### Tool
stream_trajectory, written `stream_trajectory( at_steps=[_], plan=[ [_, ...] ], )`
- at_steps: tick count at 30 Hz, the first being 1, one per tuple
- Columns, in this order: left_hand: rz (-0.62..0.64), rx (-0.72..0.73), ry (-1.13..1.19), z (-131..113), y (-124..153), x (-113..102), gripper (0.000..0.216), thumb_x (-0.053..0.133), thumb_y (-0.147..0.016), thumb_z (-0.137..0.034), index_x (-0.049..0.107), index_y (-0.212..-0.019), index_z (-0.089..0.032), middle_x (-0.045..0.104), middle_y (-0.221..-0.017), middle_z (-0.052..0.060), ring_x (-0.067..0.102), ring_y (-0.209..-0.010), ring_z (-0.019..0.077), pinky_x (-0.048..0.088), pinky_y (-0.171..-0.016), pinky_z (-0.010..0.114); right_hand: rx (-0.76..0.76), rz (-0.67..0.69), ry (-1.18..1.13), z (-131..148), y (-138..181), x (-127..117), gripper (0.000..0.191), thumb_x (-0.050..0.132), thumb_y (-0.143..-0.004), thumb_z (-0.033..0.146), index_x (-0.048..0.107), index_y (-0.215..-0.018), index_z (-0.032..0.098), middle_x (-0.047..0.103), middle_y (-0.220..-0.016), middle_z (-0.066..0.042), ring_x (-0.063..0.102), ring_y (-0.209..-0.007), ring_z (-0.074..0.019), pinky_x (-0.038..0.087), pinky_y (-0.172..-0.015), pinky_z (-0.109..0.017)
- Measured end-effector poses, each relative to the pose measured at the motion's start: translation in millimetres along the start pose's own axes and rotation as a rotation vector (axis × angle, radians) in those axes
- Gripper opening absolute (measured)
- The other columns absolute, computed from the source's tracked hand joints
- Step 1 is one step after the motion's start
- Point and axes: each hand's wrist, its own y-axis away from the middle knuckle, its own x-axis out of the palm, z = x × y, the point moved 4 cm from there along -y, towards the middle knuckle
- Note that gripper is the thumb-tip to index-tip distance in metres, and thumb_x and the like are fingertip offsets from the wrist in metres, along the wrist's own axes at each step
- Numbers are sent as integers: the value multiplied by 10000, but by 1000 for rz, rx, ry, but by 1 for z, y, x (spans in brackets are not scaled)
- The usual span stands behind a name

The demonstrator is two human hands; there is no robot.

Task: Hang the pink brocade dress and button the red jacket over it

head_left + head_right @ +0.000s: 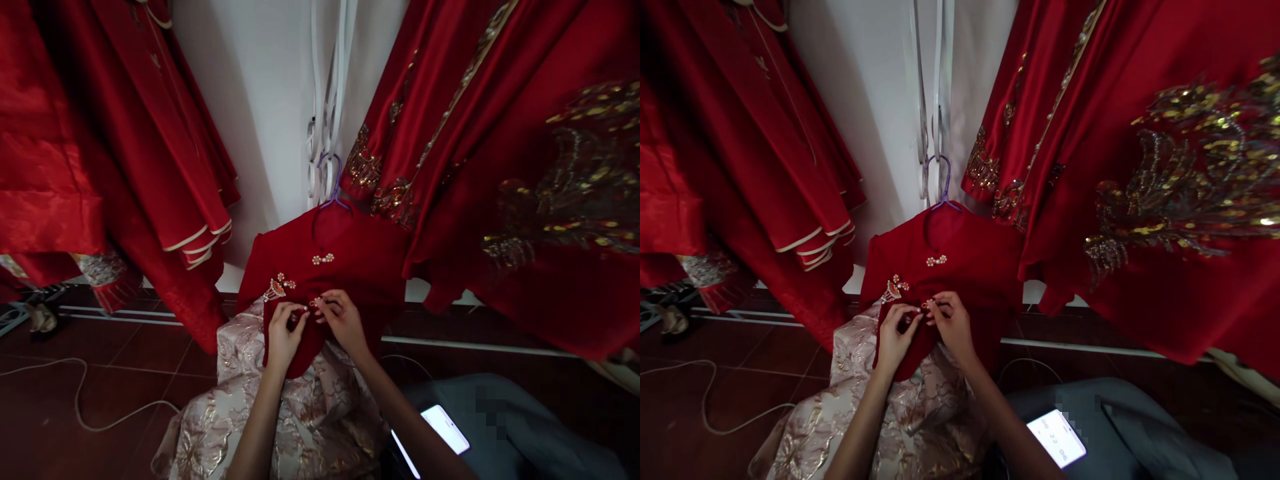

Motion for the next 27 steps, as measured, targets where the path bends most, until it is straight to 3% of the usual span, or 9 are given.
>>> stream_trajectory(
  at_steps=[4,8,17,23,27],
  plan=[
    [-58,-23,0,4,2,-2,123,571,-803,-260,621,-894,-194,503,-962,56,541,-854,145,464,-756,258,12,71,41,-5,8,12,384,646,-701,480,484,-917,207,568,-823,-9,635,-651,-144,588,-516,-280],
    [-50,-35,-4,6,3,-2,130,570,-802,-264,624,-900,-198,489,-891,37,526,-763,125,459,-712,245,-18,37,60,-6,12,12,385,627,-717,491,480,-933,209,565,-852,-17,636,-672,-144,593,-524,-278],
    [8,-53,47,6,4,0,150,557,-802,-263,635,-911,-194,609,-841,34,589,-772,138,485,-737,264,-67,32,175,-5,14,10,291,598,-765,422,503,-933,204,581,-873,-29,639,-682,-146,580,-532,-272],
    [56,-167,212,17,9,7,245,604,-751,-254,639,-979,-172,686,-888,56,651,-793,160,531,-770,310,-161,17,328,-4,16,10,200,557,-803,366,528,-921,208,618,-875,-48,635,-731,-159,549,-565,-263],
    [57,-264,309,23,7,9,240,623,-728,-269,667,-927,-143,709,-875,79,670,-777,176,549,-751,320,-198,32,423,-4,16,10,160,529,-817,345,539,-908,213,634,-875,-50,630,-754,-168,531,-591,-271]
  ],
)
